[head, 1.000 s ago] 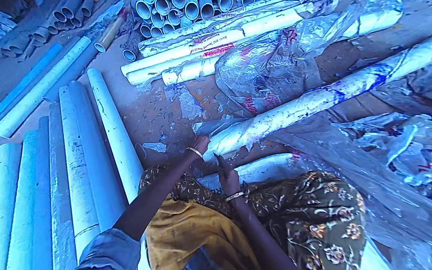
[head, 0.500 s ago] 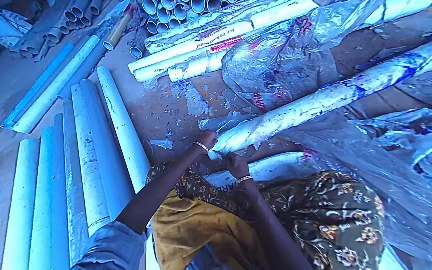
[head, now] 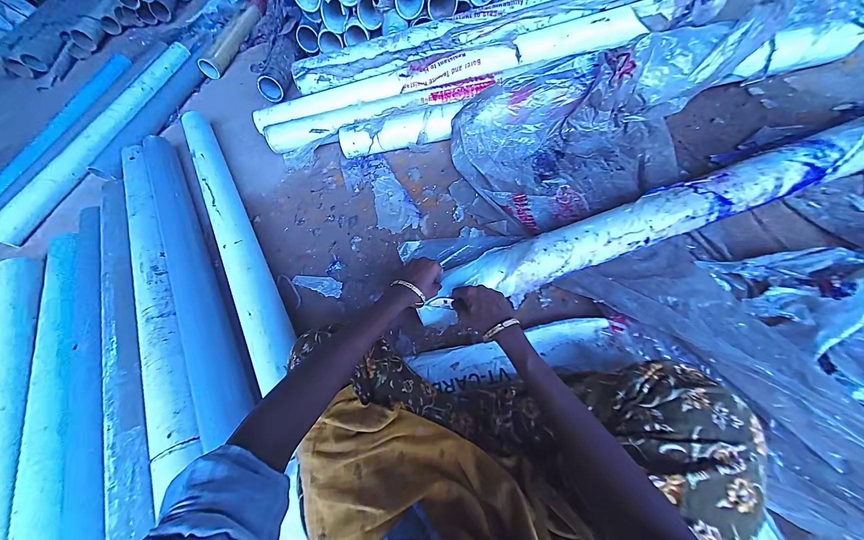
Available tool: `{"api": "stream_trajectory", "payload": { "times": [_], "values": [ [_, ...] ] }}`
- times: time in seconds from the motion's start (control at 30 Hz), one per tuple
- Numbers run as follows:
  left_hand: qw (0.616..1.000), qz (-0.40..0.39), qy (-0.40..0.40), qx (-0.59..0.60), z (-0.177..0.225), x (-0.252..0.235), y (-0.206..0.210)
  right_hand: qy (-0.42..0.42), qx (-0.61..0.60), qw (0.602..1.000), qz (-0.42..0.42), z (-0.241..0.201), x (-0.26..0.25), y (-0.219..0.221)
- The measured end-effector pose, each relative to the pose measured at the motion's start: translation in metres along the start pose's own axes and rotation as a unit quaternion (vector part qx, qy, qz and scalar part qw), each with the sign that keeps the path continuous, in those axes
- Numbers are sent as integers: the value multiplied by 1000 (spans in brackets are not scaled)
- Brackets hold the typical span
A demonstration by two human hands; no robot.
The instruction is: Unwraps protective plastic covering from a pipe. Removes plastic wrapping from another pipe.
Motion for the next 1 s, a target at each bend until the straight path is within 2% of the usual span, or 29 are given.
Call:
{"api": "stream_trajectory", "payload": {
  "times": [0.17, 0.3, 0.4, 0.5, 0.7, 0.87, 1.0],
  "values": [
    [1000, 8, -5, 17, -4, -6, -3, 45, -96, 994, 36, 7, 9, 16],
    [999, 6, -19, 31, -4, -1, -6, 137, -207, 959, 139, 10, 27, 53],
    [999, 17, -28, 36, -10, -2, -4, 180, -227, 942, 171, 3, 29, 59],
    [997, 42, -18, 58, -15, -9, -1, 179, -240, 936, 186, -6, 27, 54],
    [999, 10, -12, 34, -9, -4, 1, 108, -259, 951, 132, 7, 13, 61],
    [1000, -18, -13, 9, -4, -9, 1, 133, -260, 946, 138, -2, 12, 56],
    [1000, -21, -12, 5, 0, -6, 2, 143, -217, 959, 115, -5, 18, 54]
  ]
}}
Point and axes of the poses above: each hand's wrist, its own x-axis away from the middle knuckle, its own y-axis out of the palm, z = x × y, the point moved 8 cm from there along -x, towards the middle knuckle, and after that the axes turned 14 degrees about z, right-handed, at the moved point
